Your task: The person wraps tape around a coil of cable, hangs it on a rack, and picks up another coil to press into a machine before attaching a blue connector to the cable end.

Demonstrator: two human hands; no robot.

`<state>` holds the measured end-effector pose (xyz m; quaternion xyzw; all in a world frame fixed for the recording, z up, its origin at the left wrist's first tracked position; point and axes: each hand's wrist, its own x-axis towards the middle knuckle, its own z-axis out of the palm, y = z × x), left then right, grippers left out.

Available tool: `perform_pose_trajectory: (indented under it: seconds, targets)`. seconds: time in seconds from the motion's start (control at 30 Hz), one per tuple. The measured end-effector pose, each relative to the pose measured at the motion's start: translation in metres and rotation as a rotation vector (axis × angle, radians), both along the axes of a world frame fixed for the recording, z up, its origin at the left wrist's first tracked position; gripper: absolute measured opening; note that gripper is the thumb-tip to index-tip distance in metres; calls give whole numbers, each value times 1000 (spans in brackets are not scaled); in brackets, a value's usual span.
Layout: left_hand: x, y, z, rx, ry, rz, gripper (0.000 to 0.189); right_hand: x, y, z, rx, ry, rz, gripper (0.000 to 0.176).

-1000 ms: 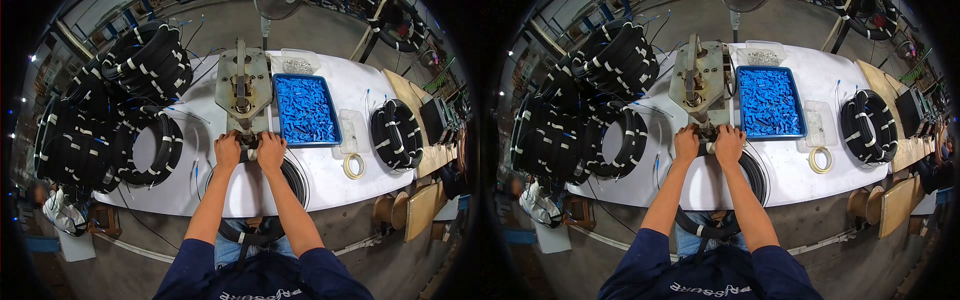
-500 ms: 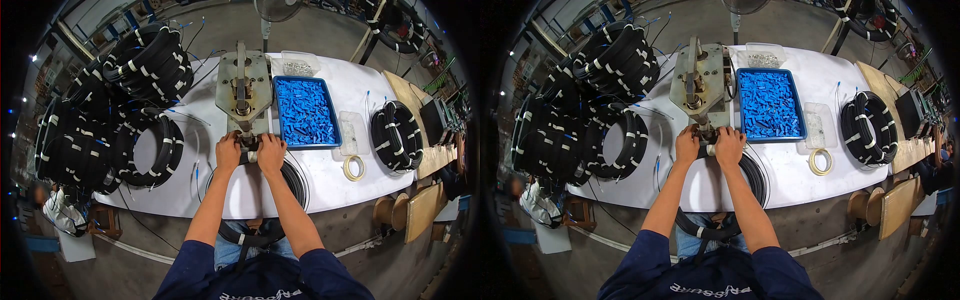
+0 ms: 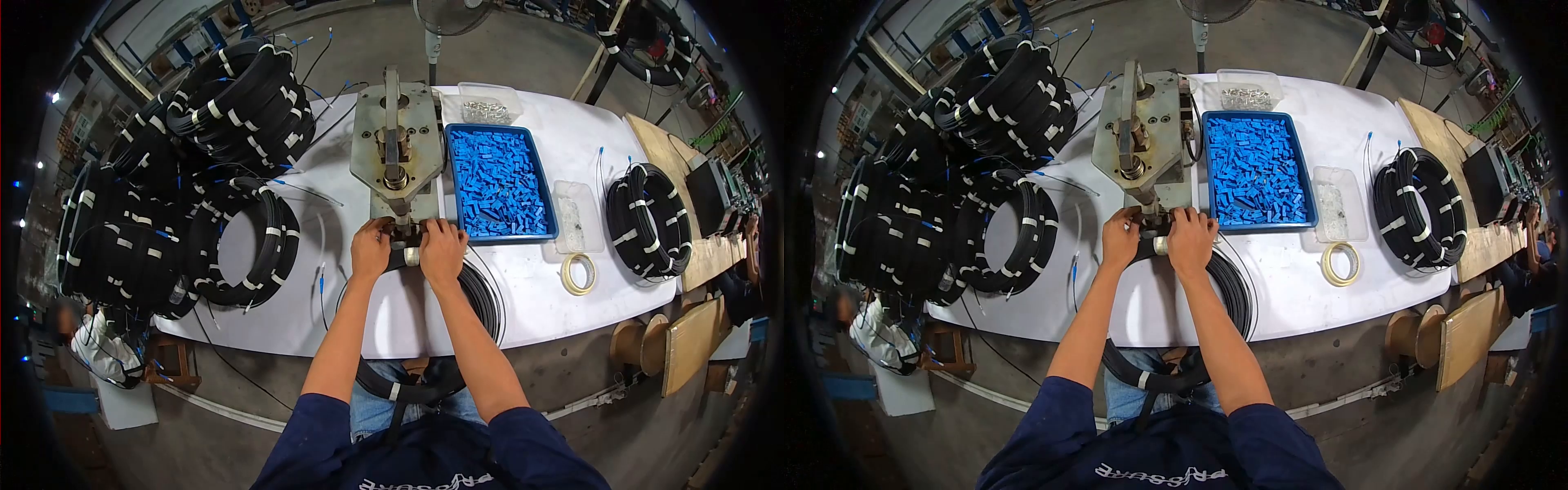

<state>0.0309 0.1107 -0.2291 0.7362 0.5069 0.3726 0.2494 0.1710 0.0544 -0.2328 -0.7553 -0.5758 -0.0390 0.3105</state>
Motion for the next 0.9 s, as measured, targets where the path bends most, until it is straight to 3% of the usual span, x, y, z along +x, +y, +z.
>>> perform_pose_trajectory:
  seconds: [0.9]
  targets:
    - [0, 0, 0, 50, 44, 1, 22, 0, 2, -4, 6, -9, -10, 21]
